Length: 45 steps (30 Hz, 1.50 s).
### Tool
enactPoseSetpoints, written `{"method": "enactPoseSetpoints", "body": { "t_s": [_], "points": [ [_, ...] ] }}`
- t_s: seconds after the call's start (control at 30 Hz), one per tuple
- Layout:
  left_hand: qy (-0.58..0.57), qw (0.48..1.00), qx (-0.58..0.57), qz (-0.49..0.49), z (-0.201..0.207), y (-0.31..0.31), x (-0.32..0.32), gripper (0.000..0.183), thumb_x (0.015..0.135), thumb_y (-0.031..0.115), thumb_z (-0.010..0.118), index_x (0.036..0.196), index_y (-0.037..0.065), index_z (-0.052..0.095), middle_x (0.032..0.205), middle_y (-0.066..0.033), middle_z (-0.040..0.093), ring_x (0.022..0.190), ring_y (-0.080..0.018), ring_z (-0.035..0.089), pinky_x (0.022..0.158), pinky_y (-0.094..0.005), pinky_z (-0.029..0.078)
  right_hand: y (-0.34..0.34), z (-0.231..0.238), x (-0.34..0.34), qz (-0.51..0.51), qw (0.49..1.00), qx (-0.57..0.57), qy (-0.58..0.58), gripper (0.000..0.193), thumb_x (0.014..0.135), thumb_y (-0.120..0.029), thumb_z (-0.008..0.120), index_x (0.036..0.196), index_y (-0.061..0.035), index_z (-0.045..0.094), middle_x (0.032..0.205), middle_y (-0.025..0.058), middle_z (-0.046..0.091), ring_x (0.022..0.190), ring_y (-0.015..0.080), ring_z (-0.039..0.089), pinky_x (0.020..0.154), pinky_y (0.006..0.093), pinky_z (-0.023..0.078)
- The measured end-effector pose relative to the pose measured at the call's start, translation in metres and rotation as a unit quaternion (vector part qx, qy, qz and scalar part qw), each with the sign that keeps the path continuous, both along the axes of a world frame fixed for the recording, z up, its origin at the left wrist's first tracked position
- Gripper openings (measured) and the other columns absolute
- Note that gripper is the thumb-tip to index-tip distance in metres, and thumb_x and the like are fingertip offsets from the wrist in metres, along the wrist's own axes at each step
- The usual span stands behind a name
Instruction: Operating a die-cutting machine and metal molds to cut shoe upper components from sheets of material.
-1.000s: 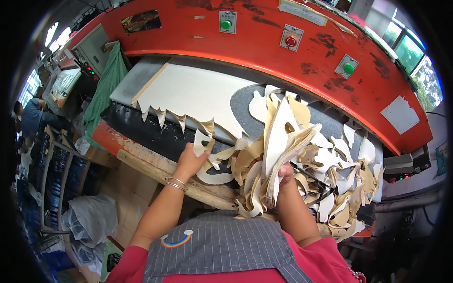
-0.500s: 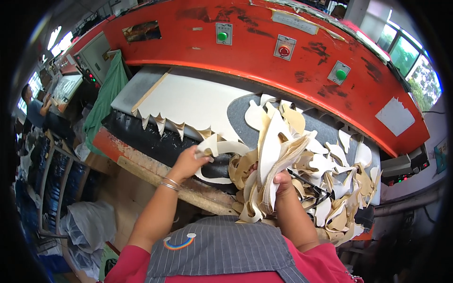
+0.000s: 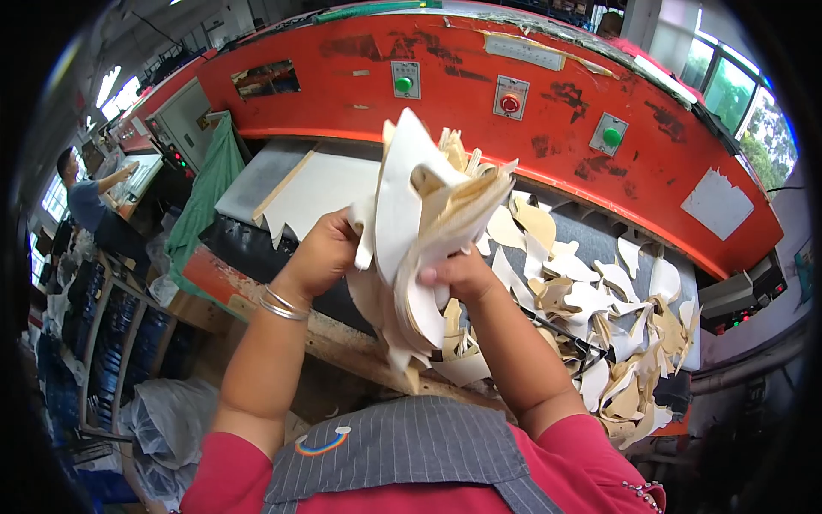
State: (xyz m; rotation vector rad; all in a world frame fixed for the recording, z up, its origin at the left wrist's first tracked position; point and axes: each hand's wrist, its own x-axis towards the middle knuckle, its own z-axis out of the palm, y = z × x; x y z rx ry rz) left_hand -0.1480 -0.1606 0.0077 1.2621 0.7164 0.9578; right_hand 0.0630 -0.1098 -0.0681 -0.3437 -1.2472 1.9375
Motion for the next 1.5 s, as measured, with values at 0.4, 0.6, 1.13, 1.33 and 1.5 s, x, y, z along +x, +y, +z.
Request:
{"method": "enactPoseSetpoints", "body": {
  "t_s": [0.4, 0.6, 1.13, 1.33, 1.5],
  "points": [
    [-0.123, 0.963, -0.044, 0.236, -0.039, -0.001, 0.003, 0.05, 0.096, 0.04, 0.039, 0.122, -0.002, 0.047, 0.112, -0.0121, 0.057, 0.098, -0.0197, 0.058, 0.084, -0.0314, 0.048, -0.026, 0.023, -0.053, -0.056, 0.993, -0.086, -0.061, 0.054, 0.071, -0.01, 0.076, 0.116, 0.0021, 0.049, 0.096, 0.0099, 0.062, 0.081, 0.0175, 0.062, 0.071, 0.0294, 0.052],
    [-0.078, 0.979, 0.024, 0.184, -0.056, -0.078, -0.004, 0.1, 0.078, 0.075, 0.037, 0.137, -0.005, 0.025, 0.135, -0.0151, 0.041, 0.124, -0.0265, 0.041, 0.103, -0.0396, 0.033, -0.067, 0.016, -0.062, -0.008, 0.989, -0.009, -0.145, 0.064, 0.066, -0.02, 0.08, 0.119, -0.0015, 0.049, 0.105, 0.0083, 0.058, 0.098, 0.018, 0.055, 0.086, 0.0324, 0.046],
    [-0.037, 0.827, -0.125, 0.547, -0.083, -0.322, -0.065, 0.075, 0.072, 0.031, 0.074, 0.13, -0.001, 0.039, 0.123, -0.0113, 0.051, 0.106, -0.0221, 0.055, 0.09, -0.038, 0.046, -0.176, 0.034, -0.151, 0.206, 0.828, 0.514, -0.09, 0.083, 0.052, -0.037, 0.075, 0.124, -0.0069, 0.047, 0.126, 0.0193, 0.047, 0.122, 0.0377, 0.038, 0.099, 0.056, 0.015],
    [-0.197, 0.773, -0.181, 0.575, -0.057, -0.324, -0.035, 0.075, 0.073, 0.032, 0.074, 0.13, -0.001, 0.038, 0.124, -0.0113, 0.05, 0.106, -0.0226, 0.055, 0.09, -0.0386, 0.046, -0.237, 0.005, -0.172, 0.145, 0.828, 0.541, 0.016, 0.044, 0.058, -0.031, 0.072, 0.087, 0.0, 0.061, 0.079, 0.0152, 0.062, 0.083, 0.0329, 0.059, 0.089, 0.0431, 0.038],
    [-0.34, 0.74, -0.181, 0.551, -0.035, -0.345, -0.055, 0.075, 0.073, 0.032, 0.073, 0.131, -0.001, 0.038, 0.125, -0.0112, 0.05, 0.106, -0.0229, 0.055, 0.091, -0.0392, 0.046, -0.283, 0.017, -0.186, 0.269, 0.76, 0.591, -0.034, 0.036, 0.059, -0.02, 0.067, 0.086, 0.0019, 0.06, 0.084, 0.018, 0.062, 0.083, 0.0337, 0.06, 0.075, 0.0391, 0.046]
  ]
}}
